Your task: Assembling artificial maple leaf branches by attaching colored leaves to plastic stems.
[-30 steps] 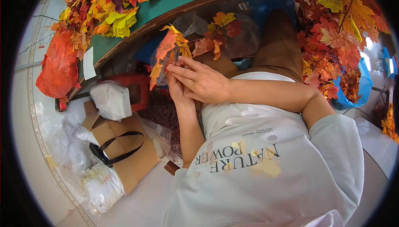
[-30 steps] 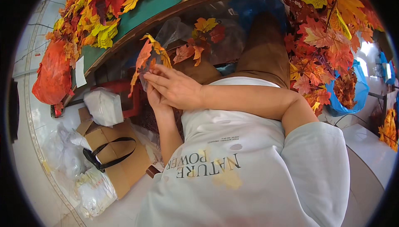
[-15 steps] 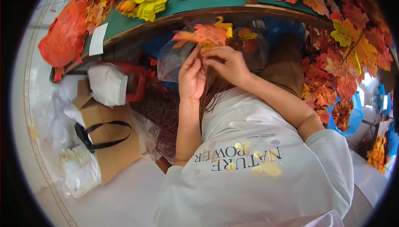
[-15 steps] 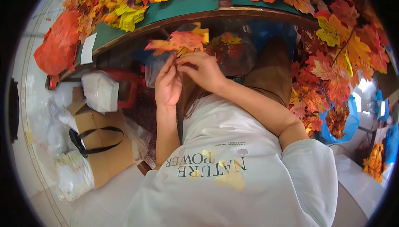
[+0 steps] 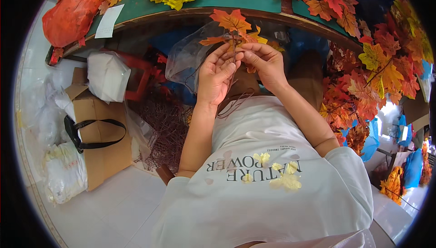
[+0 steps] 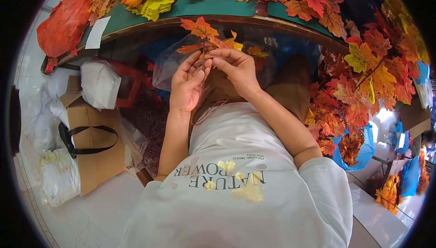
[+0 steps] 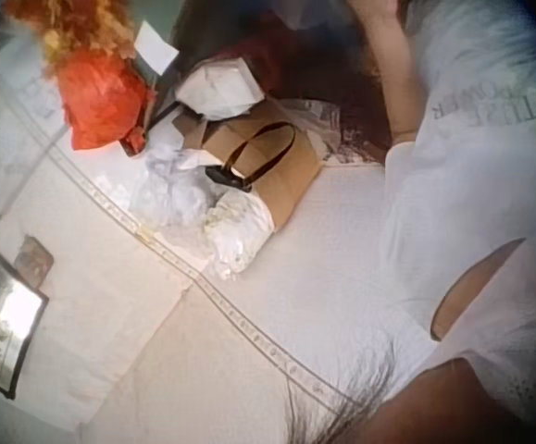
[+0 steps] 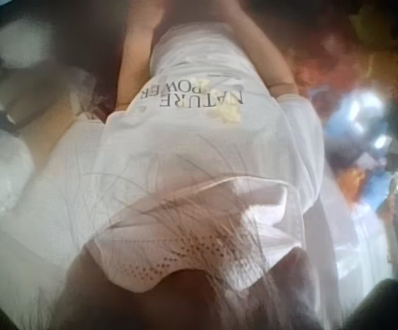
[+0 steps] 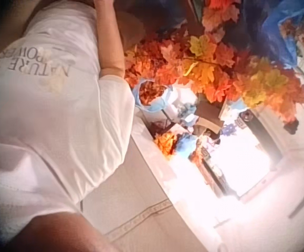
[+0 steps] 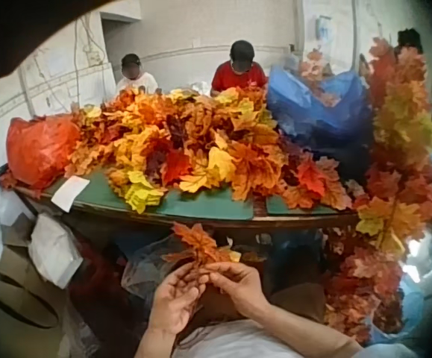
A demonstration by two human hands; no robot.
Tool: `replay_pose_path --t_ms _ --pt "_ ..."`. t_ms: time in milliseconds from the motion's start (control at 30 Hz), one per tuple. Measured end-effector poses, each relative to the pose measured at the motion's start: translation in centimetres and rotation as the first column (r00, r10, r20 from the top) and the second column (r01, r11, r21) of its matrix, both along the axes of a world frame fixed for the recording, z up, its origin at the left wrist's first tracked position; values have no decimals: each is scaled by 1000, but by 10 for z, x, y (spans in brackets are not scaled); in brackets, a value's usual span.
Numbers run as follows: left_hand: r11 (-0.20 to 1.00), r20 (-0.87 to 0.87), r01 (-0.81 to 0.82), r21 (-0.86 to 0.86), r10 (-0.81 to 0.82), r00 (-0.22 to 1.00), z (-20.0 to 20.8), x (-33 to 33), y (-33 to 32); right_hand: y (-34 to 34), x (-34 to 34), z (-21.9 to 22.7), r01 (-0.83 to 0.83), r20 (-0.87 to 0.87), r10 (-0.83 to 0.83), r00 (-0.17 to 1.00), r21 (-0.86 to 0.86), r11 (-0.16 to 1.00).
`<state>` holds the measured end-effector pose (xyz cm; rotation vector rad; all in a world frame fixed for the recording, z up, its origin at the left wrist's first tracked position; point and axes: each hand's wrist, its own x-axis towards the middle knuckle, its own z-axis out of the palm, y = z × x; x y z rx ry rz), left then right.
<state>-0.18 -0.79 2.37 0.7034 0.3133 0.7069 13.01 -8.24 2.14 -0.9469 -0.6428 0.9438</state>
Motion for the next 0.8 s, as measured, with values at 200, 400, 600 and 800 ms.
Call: replay_pose_path --t_ms 200,400,600,800 --pt "989 -80 133 -60 -137 987 -11 -8 9 3 1 6 -17 -201 19 979 13 1000" --pt "926 131 235 -295 -204 970 -21 -1 -3 8 1 0 19 -80 -24 996 -63 998" --pt "869 266 418 -266 -350 898 -26 -8 -8 19 20 34 -256 230 300 926 -201 946" --pt "917 148 261 -302 -225 963 -25 -4 -17 94 63 126 165 848 -52 527 -42 985"
